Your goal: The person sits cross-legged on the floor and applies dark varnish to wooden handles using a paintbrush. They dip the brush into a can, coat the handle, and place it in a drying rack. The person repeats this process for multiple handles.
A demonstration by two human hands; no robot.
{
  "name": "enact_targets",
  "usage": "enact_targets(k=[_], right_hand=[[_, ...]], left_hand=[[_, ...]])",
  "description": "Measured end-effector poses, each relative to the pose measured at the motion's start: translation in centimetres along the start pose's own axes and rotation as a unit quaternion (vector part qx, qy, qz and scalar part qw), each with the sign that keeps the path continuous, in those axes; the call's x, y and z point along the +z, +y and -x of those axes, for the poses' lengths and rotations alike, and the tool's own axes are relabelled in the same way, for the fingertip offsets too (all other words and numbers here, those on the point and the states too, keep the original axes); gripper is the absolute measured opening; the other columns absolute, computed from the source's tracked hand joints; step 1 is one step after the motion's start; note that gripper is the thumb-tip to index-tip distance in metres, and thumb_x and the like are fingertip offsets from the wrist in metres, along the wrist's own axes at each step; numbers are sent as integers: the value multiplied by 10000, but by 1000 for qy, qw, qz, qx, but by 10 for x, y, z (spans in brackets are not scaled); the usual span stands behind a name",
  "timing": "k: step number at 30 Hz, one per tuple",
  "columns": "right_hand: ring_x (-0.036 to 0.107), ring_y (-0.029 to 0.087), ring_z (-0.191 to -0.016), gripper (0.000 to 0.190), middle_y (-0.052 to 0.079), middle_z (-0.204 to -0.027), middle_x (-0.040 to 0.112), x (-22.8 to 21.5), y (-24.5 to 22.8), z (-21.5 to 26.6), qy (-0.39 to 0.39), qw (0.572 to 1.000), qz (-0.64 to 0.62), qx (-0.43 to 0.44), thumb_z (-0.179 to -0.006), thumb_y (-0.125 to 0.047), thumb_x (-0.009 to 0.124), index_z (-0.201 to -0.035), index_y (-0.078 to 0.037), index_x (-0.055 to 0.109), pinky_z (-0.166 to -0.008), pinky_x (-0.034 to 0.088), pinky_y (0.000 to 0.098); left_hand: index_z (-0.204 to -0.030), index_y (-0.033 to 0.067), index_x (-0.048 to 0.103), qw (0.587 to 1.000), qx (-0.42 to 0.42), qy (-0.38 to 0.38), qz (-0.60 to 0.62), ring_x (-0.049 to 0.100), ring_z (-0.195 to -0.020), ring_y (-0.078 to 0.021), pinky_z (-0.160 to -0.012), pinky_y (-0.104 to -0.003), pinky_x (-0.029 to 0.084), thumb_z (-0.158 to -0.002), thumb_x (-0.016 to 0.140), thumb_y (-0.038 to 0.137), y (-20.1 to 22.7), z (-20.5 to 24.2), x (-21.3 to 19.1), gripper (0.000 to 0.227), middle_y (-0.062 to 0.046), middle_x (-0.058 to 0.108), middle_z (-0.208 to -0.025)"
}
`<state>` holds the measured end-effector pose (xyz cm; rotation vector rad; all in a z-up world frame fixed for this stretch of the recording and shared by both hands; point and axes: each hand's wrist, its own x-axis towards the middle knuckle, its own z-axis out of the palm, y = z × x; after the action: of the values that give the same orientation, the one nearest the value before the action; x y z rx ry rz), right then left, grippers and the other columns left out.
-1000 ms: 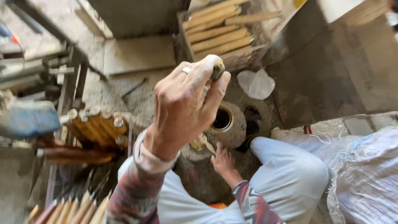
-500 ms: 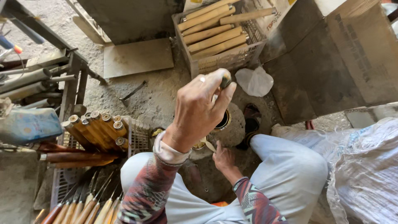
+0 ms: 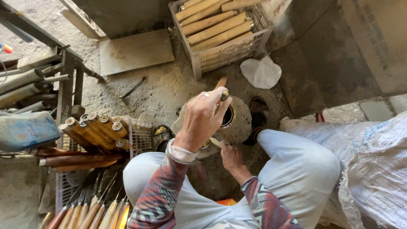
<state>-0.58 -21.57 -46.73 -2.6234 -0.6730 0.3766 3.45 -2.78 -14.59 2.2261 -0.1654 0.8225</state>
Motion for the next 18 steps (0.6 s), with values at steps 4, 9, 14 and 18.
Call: enact_targets(k=[4, 9, 14, 18], right_hand=[[671, 442, -760, 160, 223, -878, 672, -20, -3, -3, -102, 994, 2, 36, -988, -158, 560, -1131, -99, 517, -665, 507, 575], [638, 481, -846, 216, 219, -906, 682, -41, -13, 0, -39, 997, -65, 11, -915, -151, 609, -1111, -101, 531, -721, 479, 599], [643, 472, -869, 218, 194, -1011, 684, -64, -29, 3, 2, 995, -94, -26, -930, -122, 568, -1147, -116, 548, -720, 487, 594], [666, 430, -870, 232, 167, -1037, 688, -91, -41, 14, -11, 990, -133, -45, -961, -147, 544, -1168, -145, 649, -740, 524, 545]], left_hand=[[-1102, 23, 668, 1000, -7, -10, 11, 716, -833, -281, -742, -367, 564, -933, 770, 92, 2, -1, -2, 209, -109, 728, -954], [-1101, 36, 667, 999, -19, -8, 40, 723, -835, -273, -750, -348, 580, -923, 768, 88, 5, 0, -5, 211, -119, 735, -1020], [-1097, 32, 665, 999, -17, -12, 33, 718, -835, -284, -744, -355, 574, -932, 767, 85, 6, -1, -7, 201, -115, 725, -977], [-1052, 34, 656, 1000, -10, -3, 15, 712, -807, -286, -718, -362, 564, -926, 769, 79, 7, -1, -7, 175, -109, 720, -942]])
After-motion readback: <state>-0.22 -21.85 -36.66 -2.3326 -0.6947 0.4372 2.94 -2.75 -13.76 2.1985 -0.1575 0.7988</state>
